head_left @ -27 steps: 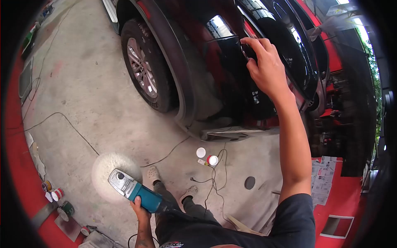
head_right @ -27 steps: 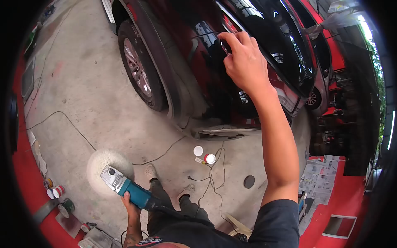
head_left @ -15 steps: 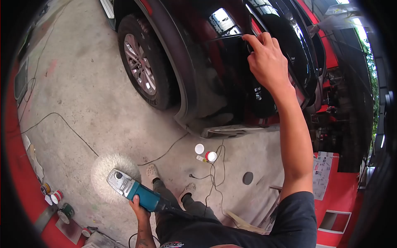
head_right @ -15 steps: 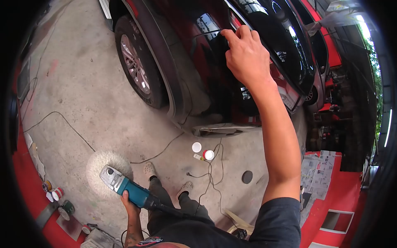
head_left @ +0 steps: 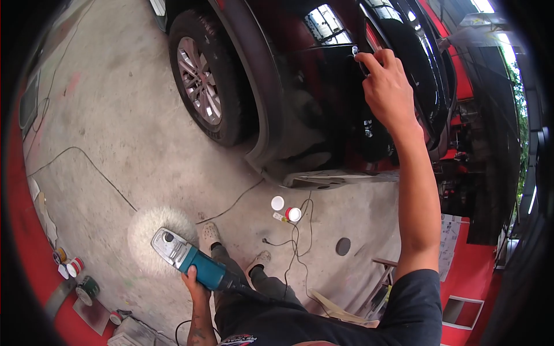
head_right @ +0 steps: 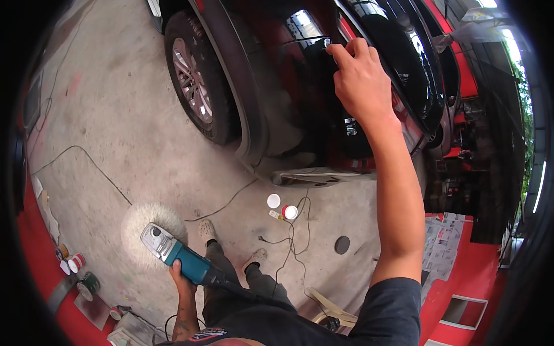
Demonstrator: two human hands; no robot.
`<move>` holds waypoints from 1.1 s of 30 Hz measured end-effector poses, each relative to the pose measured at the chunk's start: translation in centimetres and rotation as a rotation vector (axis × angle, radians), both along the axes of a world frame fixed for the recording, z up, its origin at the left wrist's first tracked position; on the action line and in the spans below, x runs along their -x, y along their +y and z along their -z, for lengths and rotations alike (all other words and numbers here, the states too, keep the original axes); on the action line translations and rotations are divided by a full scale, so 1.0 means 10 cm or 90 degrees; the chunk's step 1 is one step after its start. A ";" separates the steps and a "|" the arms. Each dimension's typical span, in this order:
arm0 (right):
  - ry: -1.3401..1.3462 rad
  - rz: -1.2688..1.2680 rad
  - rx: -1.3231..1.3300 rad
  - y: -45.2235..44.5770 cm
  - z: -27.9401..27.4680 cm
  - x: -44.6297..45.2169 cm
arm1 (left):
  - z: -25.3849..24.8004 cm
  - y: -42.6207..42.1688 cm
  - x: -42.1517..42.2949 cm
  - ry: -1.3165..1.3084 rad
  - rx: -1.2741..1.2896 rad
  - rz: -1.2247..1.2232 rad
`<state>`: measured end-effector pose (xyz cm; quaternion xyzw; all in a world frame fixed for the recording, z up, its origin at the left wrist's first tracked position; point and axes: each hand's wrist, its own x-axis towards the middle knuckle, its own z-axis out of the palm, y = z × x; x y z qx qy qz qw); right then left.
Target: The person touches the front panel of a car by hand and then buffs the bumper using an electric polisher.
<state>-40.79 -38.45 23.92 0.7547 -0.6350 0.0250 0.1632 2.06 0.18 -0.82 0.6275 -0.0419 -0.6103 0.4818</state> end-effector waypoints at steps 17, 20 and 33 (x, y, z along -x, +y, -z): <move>-0.304 -0.049 -0.145 1.06 0.01 -0.65 | 0.57 0.16 0.04 0.078 0.041 -0.010; -0.273 -0.159 -0.109 0.72 0.11 -1.19 | 1.02 0.37 0.02 0.101 0.059 -0.036; 0.103 -0.086 0.164 0.35 0.67 -1.59 | 1.86 0.87 0.25 0.123 0.007 -0.132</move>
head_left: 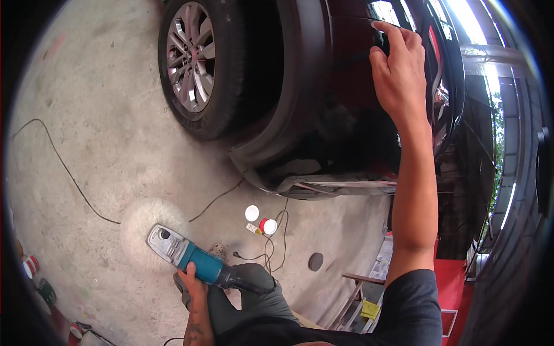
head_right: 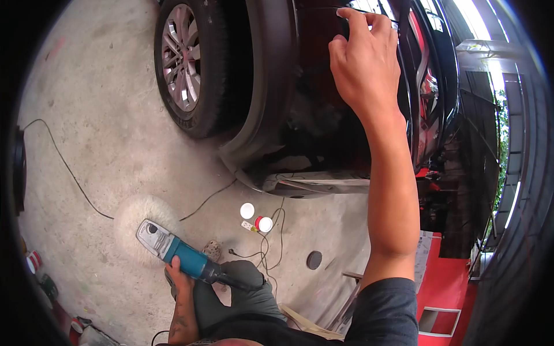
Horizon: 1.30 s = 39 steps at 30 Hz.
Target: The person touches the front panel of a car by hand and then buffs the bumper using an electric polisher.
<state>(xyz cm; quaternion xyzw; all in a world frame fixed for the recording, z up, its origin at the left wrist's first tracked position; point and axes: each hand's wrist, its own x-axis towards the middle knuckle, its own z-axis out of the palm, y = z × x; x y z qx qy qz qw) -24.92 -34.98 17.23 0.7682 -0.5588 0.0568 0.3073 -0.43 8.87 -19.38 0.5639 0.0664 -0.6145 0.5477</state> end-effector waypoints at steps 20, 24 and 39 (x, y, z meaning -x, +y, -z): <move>0.278 -0.010 -0.034 0.03 0.02 -0.38 | 0.42 0.10 -0.05 0.028 0.044 -0.029; 0.287 -0.029 -0.026 0.06 0.00 -0.36 | 0.40 0.10 -0.04 0.026 0.029 -0.029; 0.306 -0.113 -0.048 0.35 0.00 -0.27 | 0.46 0.12 -0.06 0.019 0.044 -0.020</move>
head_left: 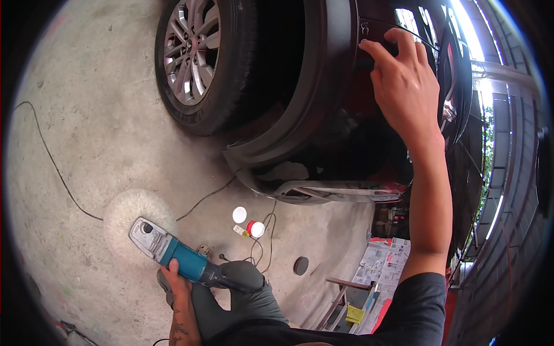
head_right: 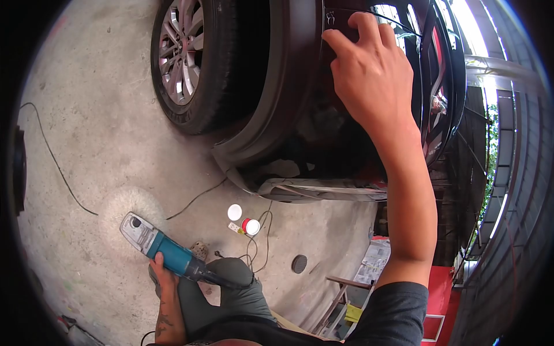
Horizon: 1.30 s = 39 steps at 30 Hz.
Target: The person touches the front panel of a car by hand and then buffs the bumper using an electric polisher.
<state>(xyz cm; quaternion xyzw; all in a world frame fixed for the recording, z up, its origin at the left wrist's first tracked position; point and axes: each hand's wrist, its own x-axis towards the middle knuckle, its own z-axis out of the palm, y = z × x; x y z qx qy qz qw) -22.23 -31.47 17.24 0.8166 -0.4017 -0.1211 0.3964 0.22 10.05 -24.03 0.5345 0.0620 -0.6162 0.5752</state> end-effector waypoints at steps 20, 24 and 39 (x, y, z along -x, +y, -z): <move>-0.047 0.114 0.013 -0.25 -0.54 -0.09 | -0.01 -0.03 -0.10 0.048 -0.007 0.003; -0.023 0.121 0.042 -0.13 -0.61 -0.07 | 0.01 -0.07 -0.09 0.058 0.005 0.011; -0.238 -0.060 0.026 0.93 -0.42 0.25 | 0.33 -0.27 -0.14 0.087 0.183 0.109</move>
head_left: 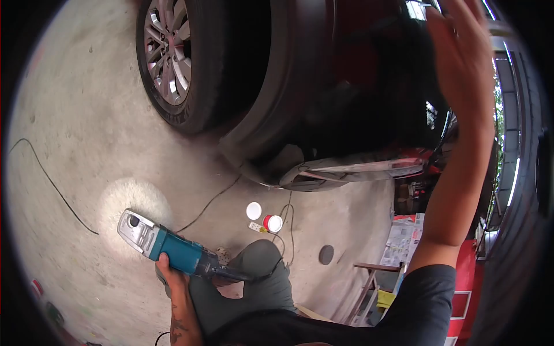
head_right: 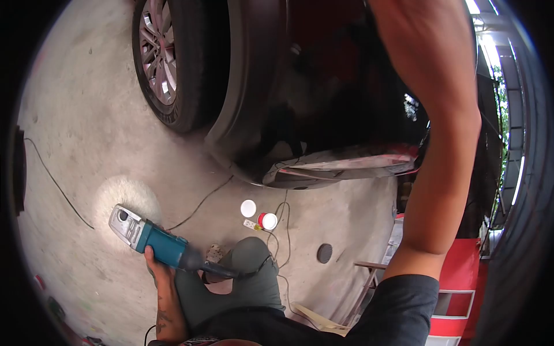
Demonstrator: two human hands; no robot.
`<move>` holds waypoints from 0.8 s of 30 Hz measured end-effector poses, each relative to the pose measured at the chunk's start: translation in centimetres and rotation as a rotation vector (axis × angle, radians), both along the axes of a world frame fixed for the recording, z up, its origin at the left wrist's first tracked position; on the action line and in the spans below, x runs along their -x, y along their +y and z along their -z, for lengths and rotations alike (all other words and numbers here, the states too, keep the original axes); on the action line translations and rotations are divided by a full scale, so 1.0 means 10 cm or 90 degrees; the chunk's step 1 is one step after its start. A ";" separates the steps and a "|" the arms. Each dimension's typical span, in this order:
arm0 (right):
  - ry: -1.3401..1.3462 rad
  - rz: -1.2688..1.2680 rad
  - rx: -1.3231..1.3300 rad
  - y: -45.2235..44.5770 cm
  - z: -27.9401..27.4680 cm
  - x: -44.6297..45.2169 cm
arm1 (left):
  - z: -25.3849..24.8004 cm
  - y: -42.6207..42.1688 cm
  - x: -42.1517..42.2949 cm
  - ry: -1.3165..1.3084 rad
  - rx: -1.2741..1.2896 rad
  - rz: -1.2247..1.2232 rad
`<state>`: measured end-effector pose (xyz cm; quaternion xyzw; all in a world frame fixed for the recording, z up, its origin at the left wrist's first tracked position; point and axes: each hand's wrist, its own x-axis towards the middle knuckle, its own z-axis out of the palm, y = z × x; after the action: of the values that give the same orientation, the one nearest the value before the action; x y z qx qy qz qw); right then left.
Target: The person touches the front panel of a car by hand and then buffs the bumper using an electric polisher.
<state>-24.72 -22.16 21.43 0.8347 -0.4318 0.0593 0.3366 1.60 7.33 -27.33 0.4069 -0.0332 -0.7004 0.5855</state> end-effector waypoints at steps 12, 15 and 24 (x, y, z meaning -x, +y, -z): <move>-0.555 0.025 -0.026 3.08 2.24 1.51 | 0.76 -0.16 -0.04 0.121 0.305 -0.007; -0.756 0.102 -0.058 3.50 3.04 1.63 | 0.93 -0.28 -0.03 0.162 0.362 0.019; -1.170 0.035 -0.162 3.78 4.15 1.01 | 0.85 -0.31 -0.14 0.111 0.325 0.079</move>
<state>-34.83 15.62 -20.04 0.4802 -0.5516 0.6418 -0.2308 3.02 4.28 -35.82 0.1817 -0.1832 -0.7362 0.6257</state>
